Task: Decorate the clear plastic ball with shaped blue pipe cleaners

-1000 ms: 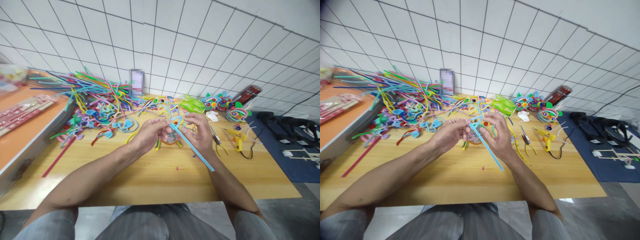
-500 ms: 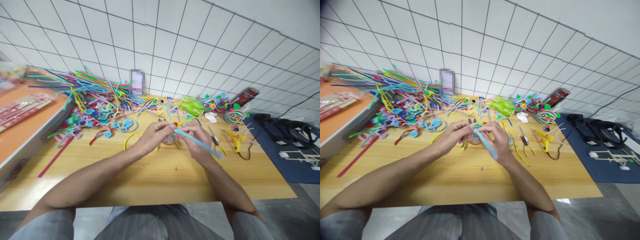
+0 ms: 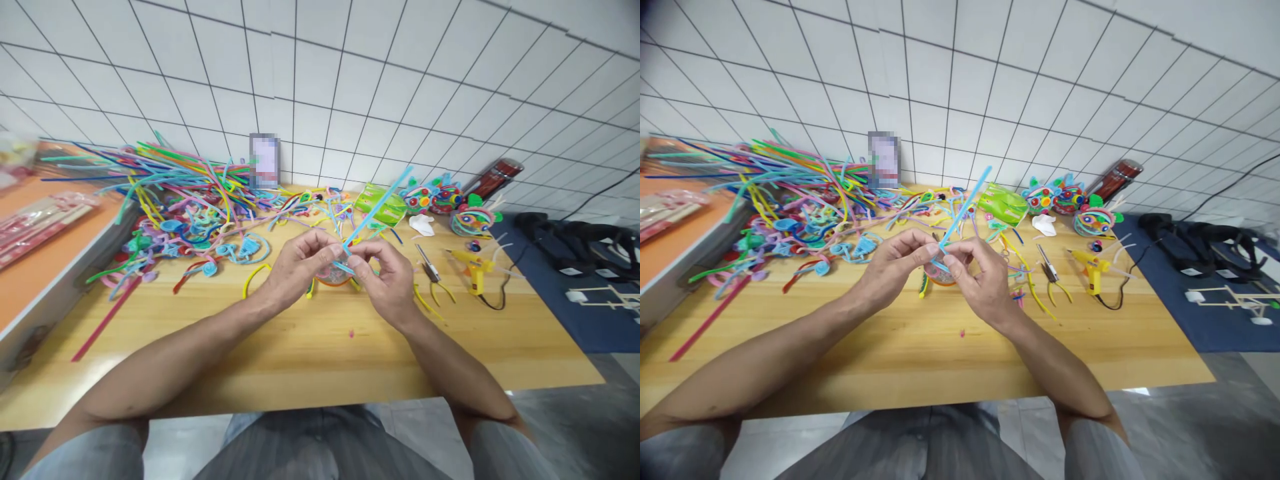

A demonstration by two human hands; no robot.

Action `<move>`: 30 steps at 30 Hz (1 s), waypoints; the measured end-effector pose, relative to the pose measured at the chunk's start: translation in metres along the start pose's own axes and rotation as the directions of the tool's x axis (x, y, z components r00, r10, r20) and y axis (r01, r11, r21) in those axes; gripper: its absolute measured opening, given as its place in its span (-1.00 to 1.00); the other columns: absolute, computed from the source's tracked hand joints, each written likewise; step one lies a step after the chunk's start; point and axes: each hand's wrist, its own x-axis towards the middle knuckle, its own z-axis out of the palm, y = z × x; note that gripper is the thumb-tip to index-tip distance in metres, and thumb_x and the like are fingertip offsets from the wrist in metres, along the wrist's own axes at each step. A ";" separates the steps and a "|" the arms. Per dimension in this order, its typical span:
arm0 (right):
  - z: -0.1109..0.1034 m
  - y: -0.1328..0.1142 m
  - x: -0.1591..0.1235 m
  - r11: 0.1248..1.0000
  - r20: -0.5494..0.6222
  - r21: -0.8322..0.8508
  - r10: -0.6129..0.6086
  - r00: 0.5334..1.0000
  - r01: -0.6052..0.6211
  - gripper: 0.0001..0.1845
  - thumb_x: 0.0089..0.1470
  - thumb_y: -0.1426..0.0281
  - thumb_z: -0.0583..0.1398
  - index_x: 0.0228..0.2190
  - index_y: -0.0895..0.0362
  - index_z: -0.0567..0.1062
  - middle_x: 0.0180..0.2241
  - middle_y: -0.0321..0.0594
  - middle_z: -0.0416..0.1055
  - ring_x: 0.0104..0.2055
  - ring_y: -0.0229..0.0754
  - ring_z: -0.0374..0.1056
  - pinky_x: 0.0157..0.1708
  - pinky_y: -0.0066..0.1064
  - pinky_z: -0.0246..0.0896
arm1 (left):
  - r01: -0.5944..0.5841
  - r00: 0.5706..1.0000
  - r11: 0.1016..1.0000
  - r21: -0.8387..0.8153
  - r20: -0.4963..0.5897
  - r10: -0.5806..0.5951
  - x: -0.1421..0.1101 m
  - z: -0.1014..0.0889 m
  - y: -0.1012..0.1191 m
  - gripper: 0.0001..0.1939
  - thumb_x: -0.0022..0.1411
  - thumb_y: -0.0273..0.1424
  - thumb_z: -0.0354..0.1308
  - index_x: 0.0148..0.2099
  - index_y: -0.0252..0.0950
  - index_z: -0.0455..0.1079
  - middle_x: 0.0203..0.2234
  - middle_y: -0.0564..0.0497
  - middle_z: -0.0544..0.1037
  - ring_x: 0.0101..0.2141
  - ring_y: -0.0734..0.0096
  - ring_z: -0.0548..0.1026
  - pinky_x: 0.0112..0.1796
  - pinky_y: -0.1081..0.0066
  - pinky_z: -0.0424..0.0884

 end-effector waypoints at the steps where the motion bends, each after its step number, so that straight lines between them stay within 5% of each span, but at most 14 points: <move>1: 0.000 -0.001 0.000 1.000 -0.004 -0.015 -0.024 1.000 0.024 -0.94 0.26 0.41 0.29 -0.23 0.02 0.59 -0.36 -0.30 0.56 -0.34 -0.23 0.43 -0.28 -0.33 0.37 | 0.007 1.000 1.000 -0.009 -0.002 -0.007 0.000 0.000 0.000 -0.59 0.08 -0.10 0.52 -0.29 -0.31 0.53 -0.51 0.09 0.54 -0.52 0.50 0.44 -0.43 0.47 0.37; 18: -0.003 0.002 0.000 0.999 -0.032 -0.043 -0.010 0.999 0.009 -0.89 0.27 0.41 0.28 -0.22 -0.02 0.63 -0.38 -0.30 0.57 -0.33 -0.18 0.46 -0.28 -0.28 0.36 | 0.284 0.946 0.924 -0.255 0.234 -0.226 0.009 -0.006 0.003 -0.61 0.02 -0.16 0.59 -0.31 -0.33 0.57 -0.45 0.01 0.57 -0.43 0.49 0.48 -0.35 0.47 0.42; 30: 0.002 0.002 -0.003 0.996 -0.061 -0.042 -0.081 0.995 0.079 -0.86 0.24 0.46 0.29 -0.25 -0.03 0.64 -0.39 -0.30 0.58 -0.32 -0.16 0.50 -0.25 -0.24 0.39 | 0.321 0.938 0.886 -0.336 0.243 -0.248 0.005 -0.001 0.001 -0.63 -0.01 -0.21 0.62 -0.35 -0.33 0.57 -0.45 0.03 0.56 -0.45 0.53 0.46 -0.38 0.52 0.42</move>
